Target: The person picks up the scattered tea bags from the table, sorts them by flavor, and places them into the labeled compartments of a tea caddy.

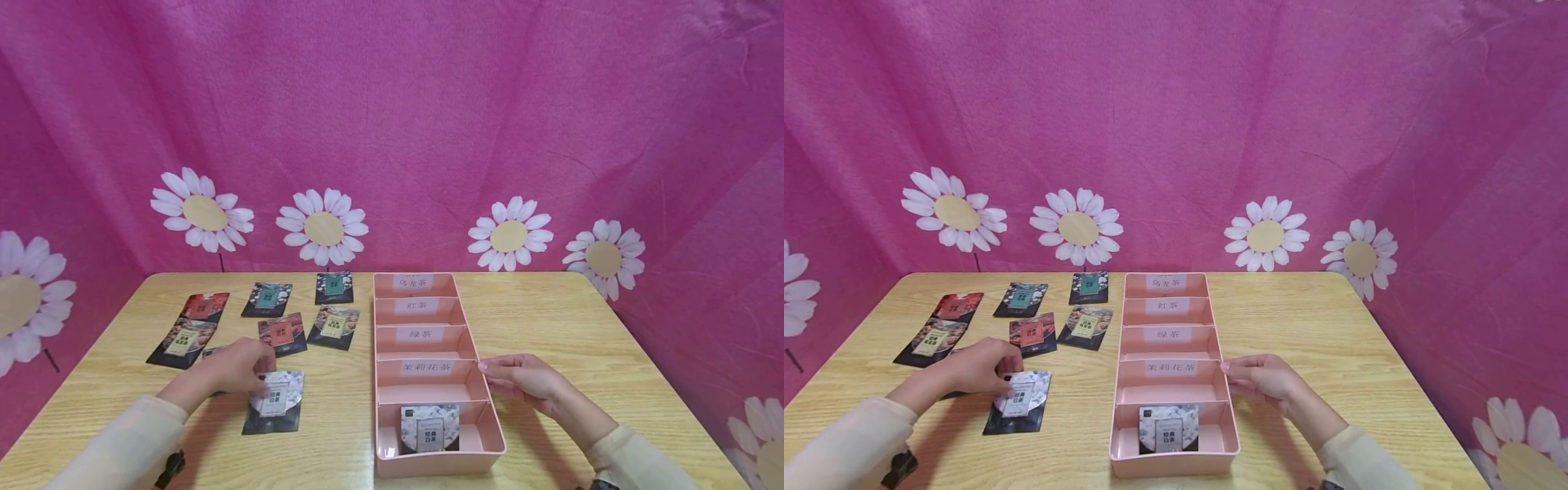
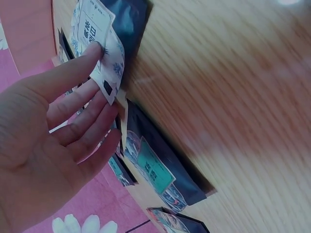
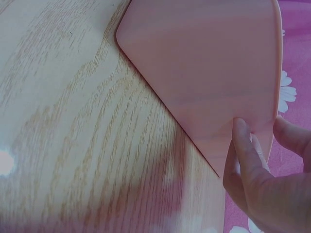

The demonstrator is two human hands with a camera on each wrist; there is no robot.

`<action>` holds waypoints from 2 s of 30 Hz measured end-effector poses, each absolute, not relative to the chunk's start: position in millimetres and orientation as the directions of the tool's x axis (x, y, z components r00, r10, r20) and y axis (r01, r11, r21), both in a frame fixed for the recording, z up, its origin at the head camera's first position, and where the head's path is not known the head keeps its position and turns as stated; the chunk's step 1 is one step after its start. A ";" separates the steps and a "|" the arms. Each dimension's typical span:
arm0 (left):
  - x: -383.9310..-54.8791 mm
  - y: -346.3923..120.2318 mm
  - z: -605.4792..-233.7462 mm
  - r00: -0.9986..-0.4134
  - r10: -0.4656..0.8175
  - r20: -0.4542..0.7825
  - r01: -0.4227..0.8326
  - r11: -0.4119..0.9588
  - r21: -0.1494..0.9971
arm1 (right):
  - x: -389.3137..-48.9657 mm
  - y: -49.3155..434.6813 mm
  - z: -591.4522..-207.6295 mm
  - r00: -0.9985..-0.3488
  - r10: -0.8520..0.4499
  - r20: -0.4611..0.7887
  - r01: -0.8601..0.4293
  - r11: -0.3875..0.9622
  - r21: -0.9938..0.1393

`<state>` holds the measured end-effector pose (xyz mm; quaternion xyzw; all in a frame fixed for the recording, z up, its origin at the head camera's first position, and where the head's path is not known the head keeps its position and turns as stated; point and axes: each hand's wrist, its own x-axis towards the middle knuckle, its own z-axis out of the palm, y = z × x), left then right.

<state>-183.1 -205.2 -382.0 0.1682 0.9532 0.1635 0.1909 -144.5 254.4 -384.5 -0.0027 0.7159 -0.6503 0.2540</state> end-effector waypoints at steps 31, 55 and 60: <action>-181.9 -200.3 -380.6 -0.861 0.441 -0.253 0.247 0.799 0.549 | -144.9 254.6 -385.2 -0.872 -0.325 -0.366 0.327 0.169 -0.930; -184.5 -203.4 -380.6 -0.839 0.468 -0.276 0.094 0.625 0.775 | -144.9 255.2 -385.4 -0.867 -0.334 -0.369 0.339 0.148 -0.929; -185.6 -202.9 -379.1 -0.853 0.433 -0.292 0.043 0.617 0.786 | -144.5 254.8 -384.6 -0.867 -0.333 -0.370 0.340 0.145 -0.929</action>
